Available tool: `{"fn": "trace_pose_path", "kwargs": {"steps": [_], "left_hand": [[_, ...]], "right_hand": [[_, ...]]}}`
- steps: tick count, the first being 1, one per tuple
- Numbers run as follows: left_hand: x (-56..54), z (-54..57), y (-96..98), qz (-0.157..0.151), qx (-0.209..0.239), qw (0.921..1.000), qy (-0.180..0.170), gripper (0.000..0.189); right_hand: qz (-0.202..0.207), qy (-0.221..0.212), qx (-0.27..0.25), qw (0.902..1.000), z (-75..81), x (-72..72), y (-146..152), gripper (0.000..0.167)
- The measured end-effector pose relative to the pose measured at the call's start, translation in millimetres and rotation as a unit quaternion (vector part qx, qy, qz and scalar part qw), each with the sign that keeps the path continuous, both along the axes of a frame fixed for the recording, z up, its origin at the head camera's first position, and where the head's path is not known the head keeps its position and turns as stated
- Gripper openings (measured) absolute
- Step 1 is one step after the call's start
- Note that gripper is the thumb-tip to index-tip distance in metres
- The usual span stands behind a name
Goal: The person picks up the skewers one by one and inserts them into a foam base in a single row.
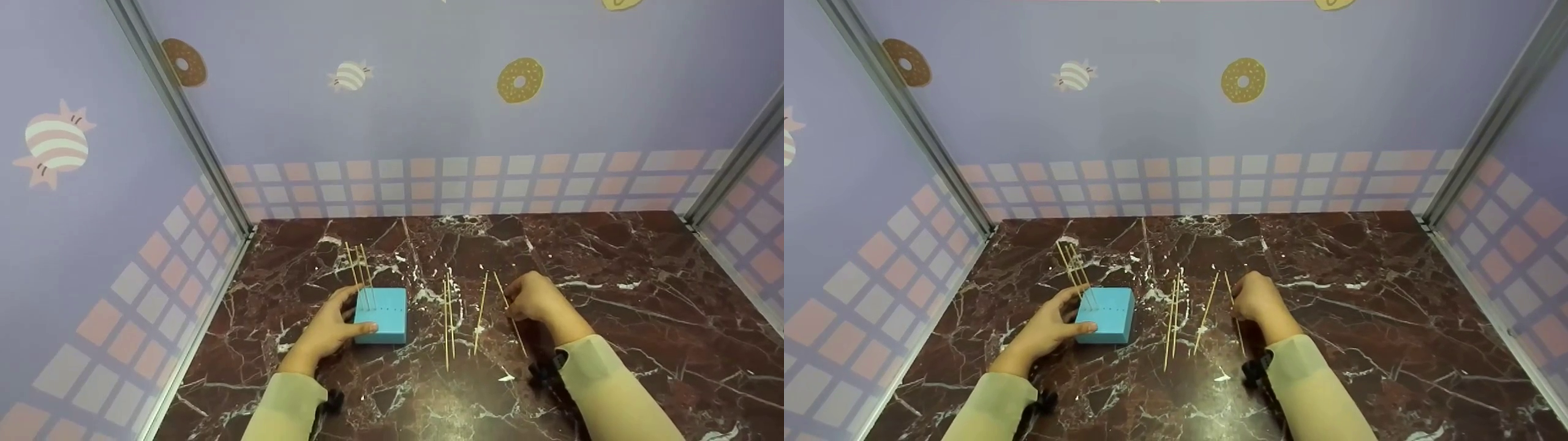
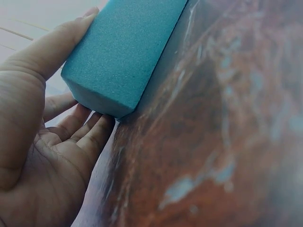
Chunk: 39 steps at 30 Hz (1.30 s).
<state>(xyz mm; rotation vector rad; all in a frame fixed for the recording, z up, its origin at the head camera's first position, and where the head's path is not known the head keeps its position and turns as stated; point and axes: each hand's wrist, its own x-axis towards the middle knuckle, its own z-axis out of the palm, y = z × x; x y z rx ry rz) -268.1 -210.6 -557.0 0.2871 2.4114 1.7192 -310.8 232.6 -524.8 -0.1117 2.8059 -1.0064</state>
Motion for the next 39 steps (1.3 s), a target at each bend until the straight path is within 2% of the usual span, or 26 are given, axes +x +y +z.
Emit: {"fn": "trace_pose_path", "kwargs": {"steps": [6, 10, 17, 22, 31, 39], "left_hand": [[-0.5, -0.7, -0.1, 0.002, 0.004, 1.0000, -0.001, 0.107], [-0.2, -0.4, 0.0, -0.001, 0.002, 1.0000, -0.001, 0.108], [0.4, -0.1, 0.3, -0.002, -0.001, 1.0000, -0.005, 0.106], [0.4, -0.1, 0.1, -0.003, -0.002, 1.0000, -0.005, 0.106], [-1.3, -0.1, -0.6, -0.007, -0.002, 1.0000, 0.001, 0.107], [0.2, -0.1, -0.9, -0.008, -0.004, 1.0000, 0.002, 0.108]], "right_hand": [[0.002, 0.005, 0.017, 0.9998, 0.1, -1.1, 1.4, 0.051], [0.001, 0.001, 0.011, 0.9999, -1.1, -2.4, 2.5, 0.053], [-0.012, -0.019, -0.040, 0.9989, -3.3, -2.9, 3.0, 0.041], [-0.003, -0.042, -0.086, 0.9954, -0.7, -2.0, 6.2, 0.038], [0.005, -0.098, -0.216, 0.9714, 8.5, -4.2, 13.0, 0.042], [0.010, -0.099, -0.279, 0.9549, 12.2, -4.9, 15.2, 0.034]]}}
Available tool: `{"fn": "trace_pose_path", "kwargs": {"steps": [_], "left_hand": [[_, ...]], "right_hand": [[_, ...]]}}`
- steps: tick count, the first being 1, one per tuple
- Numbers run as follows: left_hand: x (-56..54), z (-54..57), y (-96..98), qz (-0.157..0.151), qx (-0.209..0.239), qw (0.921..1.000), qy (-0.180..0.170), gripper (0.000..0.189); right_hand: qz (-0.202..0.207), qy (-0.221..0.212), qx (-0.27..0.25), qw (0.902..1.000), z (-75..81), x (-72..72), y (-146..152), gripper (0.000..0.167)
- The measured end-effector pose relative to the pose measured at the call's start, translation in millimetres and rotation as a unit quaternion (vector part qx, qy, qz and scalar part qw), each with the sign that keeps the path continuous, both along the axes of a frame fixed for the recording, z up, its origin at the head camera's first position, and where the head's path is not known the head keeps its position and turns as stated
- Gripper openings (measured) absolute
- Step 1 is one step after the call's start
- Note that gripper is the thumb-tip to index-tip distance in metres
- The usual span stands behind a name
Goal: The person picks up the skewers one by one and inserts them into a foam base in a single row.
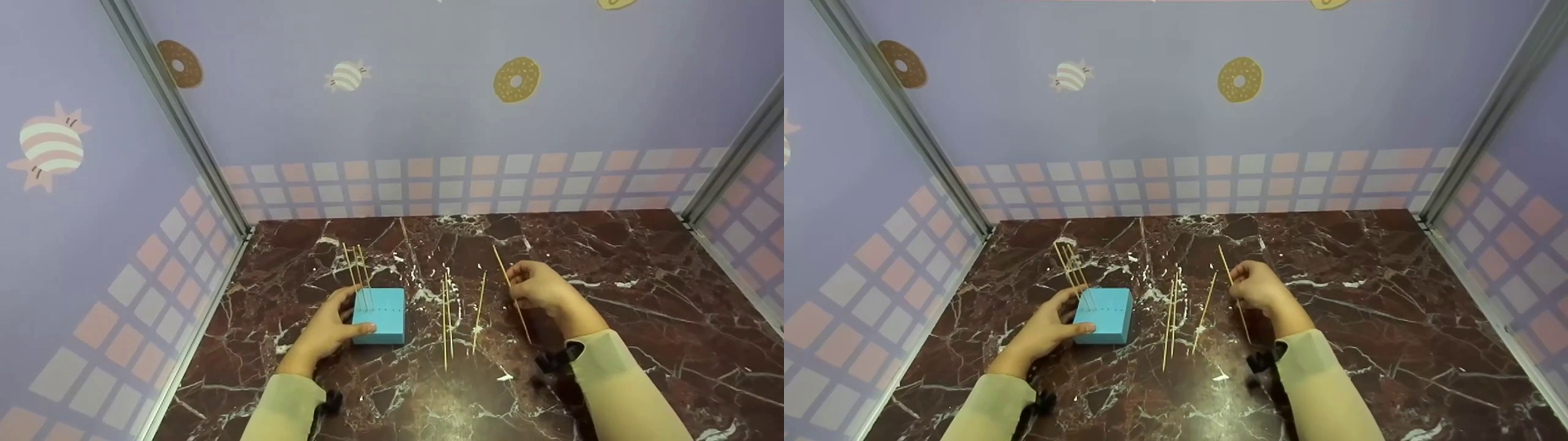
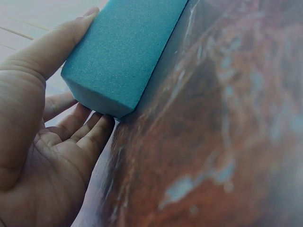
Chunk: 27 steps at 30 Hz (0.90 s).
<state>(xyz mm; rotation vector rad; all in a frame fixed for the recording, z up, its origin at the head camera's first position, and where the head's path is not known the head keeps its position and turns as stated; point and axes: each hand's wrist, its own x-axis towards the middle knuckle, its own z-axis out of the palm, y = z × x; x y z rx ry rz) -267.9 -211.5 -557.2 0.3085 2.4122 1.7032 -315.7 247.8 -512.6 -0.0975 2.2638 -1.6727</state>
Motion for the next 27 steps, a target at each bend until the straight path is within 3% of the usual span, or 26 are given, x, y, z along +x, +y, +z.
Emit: {"fn": "trace_pose_path", "kwargs": {"steps": [13, 27], "left_hand": [[0.3, -0.4, 0.5, 0.003, -0.004, 1.0000, -0.001, 0.107], [-1.6, -1.9, 1.9, 0.011, 0.004, 0.9999, -0.002, 0.108]], "right_hand": [[0.015, 0.005, -0.068, 0.9976, 12.2, 3.3, -3.4, 0.031], [0.016, 0.078, -0.145, 0.9863, 24.5, 11.6, -23.9, 0.028]]}}
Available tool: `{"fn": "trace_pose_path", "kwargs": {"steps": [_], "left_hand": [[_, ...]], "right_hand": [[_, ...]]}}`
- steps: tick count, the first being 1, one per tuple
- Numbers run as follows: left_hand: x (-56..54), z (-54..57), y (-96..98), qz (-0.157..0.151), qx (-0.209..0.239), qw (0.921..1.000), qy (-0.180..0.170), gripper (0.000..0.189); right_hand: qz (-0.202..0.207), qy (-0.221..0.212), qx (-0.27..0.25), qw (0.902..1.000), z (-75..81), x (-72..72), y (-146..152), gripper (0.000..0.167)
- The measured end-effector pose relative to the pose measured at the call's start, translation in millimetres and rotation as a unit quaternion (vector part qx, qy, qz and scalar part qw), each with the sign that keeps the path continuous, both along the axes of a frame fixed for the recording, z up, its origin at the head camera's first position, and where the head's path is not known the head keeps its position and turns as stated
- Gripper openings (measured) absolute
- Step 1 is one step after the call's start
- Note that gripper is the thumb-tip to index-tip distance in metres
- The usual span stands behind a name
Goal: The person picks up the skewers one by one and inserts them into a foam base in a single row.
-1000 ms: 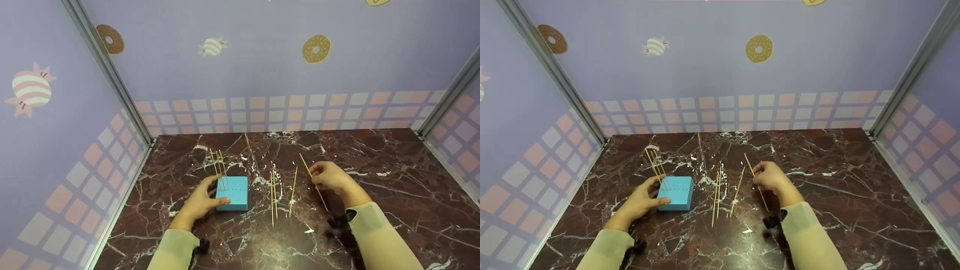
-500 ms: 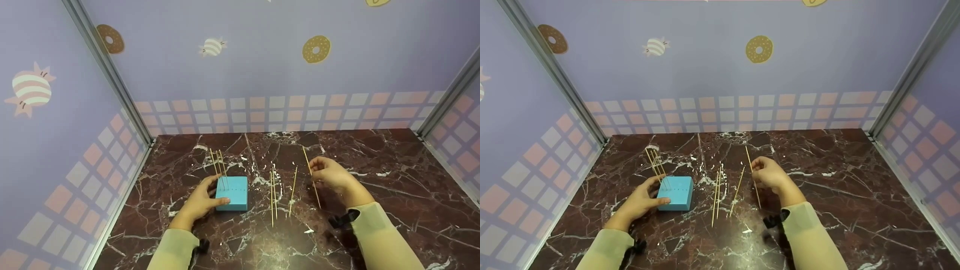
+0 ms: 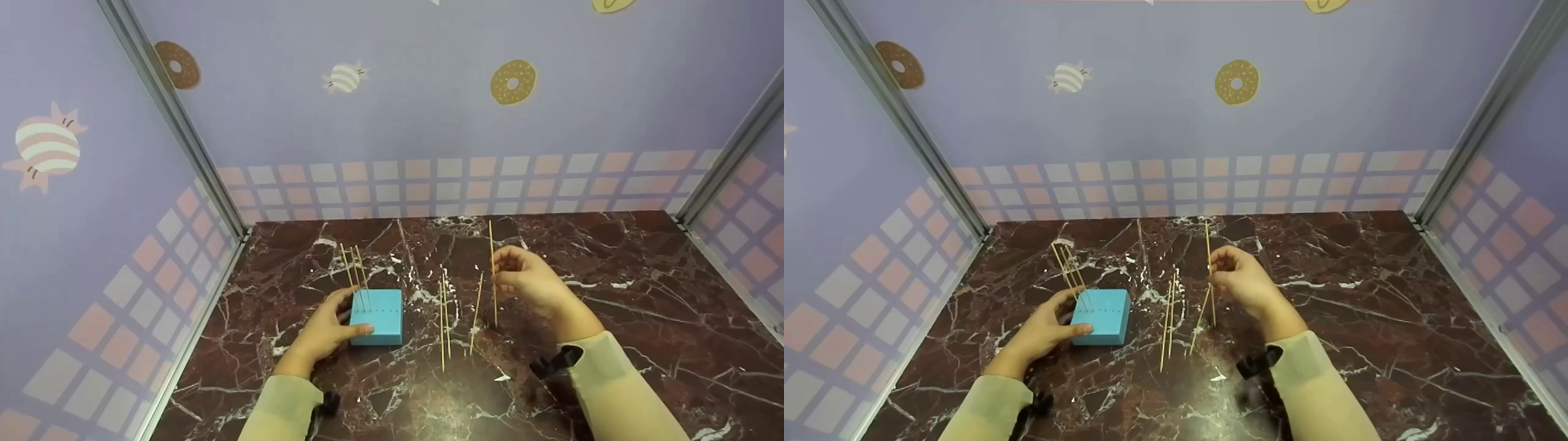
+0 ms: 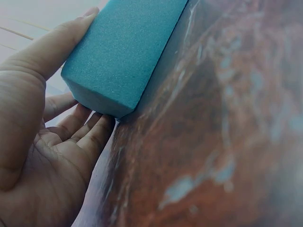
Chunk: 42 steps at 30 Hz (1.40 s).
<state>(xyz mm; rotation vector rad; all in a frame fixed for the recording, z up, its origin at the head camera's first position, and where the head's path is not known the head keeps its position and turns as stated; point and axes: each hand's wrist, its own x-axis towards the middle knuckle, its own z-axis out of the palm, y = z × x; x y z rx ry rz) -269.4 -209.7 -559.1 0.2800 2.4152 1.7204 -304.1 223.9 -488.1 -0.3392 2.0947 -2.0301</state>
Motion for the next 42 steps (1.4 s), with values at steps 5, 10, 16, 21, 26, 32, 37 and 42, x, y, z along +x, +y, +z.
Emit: {"fn": "trace_pose_path", "kwargs": {"steps": [5, 10, 16, 21, 26, 32, 37, 42], "left_hand": [[2.0, 0.4, -0.7, 0.000, -0.006, 1.0000, -0.003, 0.107], [3.5, 2.1, -0.8, -0.004, -0.019, 0.9998, 0.004, 0.106], [3.2, 2.6, -0.9, -0.004, -0.021, 0.9998, 0.004, 0.106], [2.2, 2.4, -0.9, 0.000, -0.007, 1.0000, -0.003, 0.106], [2.2, 1.7, -0.5, 0.003, -0.006, 1.0000, 0.001, 0.106], [2.4, 0.9, -0.2, 0.005, -0.003, 1.0000, -0.003, 0.105], [2.4, 2.4, -0.7, 0.003, -0.004, 1.0000, -0.004, 0.103], [2.4, 1.8, -1.0, 0.000, -0.007, 1.0000, -0.005, 0.104]], "right_hand": [[-0.005, 0.009, -0.028, 0.9996, 5.3, 4.5, -8.0, 0.025], [-0.011, 0.009, -0.037, 0.9992, 9.3, 5.1, -13.9, 0.026], [-0.024, 0.005, -0.031, 0.9992, 11.9, 1.9, -22.7, 0.022], [-0.020, 0.013, -0.054, 0.9983, 13.8, 0.7, -33.3, 0.022], [-0.007, 0.013, -0.072, 0.9973, 11.8, -2.1, -44.2, 0.024], [-0.002, 0.019, -0.061, 0.9979, 12.0, -2.1, -57.5, 0.022], [0.001, 0.038, -0.048, 0.9981, 16.5, -0.7, -70.7, 0.021], [0.002, 0.047, -0.060, 0.9971, 17.5, -0.4, -84.4, 0.023]]}}
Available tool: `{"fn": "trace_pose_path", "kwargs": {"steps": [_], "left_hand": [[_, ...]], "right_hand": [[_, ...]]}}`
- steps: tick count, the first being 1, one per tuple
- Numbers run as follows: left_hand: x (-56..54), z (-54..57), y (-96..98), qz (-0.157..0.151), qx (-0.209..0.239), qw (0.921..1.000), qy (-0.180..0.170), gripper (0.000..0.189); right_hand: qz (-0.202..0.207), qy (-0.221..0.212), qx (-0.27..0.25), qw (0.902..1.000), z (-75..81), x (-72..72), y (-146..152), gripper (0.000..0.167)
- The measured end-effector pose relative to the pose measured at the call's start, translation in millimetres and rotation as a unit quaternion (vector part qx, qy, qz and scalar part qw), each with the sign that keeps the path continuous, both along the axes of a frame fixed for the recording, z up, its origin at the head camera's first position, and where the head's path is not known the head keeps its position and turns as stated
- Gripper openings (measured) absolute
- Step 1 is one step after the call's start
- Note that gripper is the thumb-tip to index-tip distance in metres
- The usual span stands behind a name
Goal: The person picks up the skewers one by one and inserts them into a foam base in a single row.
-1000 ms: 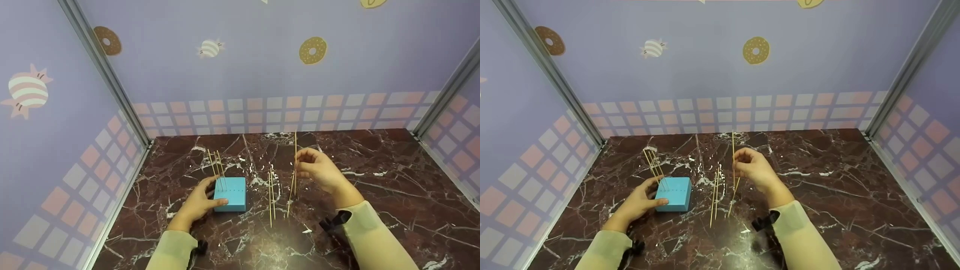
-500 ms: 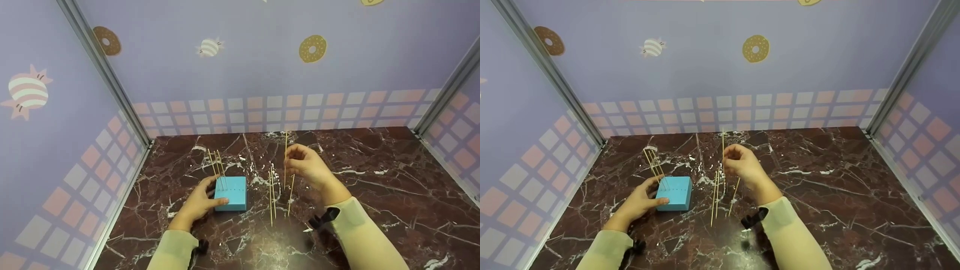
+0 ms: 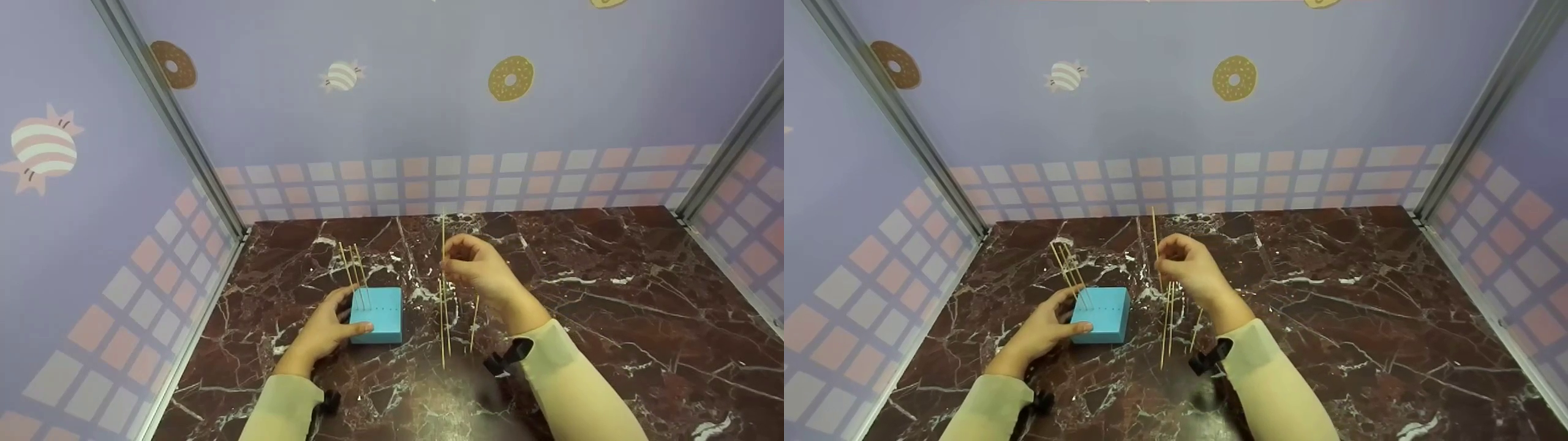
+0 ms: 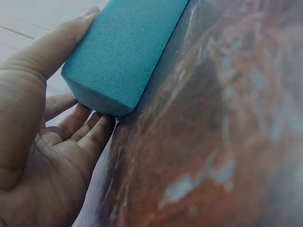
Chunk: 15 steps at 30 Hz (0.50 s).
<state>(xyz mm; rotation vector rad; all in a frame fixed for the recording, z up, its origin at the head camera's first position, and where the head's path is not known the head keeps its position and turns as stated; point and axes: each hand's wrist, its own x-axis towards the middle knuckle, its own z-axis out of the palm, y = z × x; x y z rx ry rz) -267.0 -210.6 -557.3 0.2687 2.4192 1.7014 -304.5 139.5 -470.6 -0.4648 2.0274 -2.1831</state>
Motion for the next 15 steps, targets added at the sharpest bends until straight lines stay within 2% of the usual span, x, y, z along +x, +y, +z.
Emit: {"fn": "trace_pose_path", "kwargs": {"steps": [7, 15], "left_hand": [[0.3, -0.8, -0.6, 0.002, -0.002, 1.0000, -0.006, 0.111], [-0.5, -1.0, 0.5, 0.001, 0.004, 1.0000, 0.000, 0.107]], "right_hand": [[-0.011, 0.002, -0.052, 0.9986, -1.0, 1.2, -24.3, 0.019], [-0.021, 0.014, -0.061, 0.9978, 0.2, 2.8, -44.9, 0.020]]}}
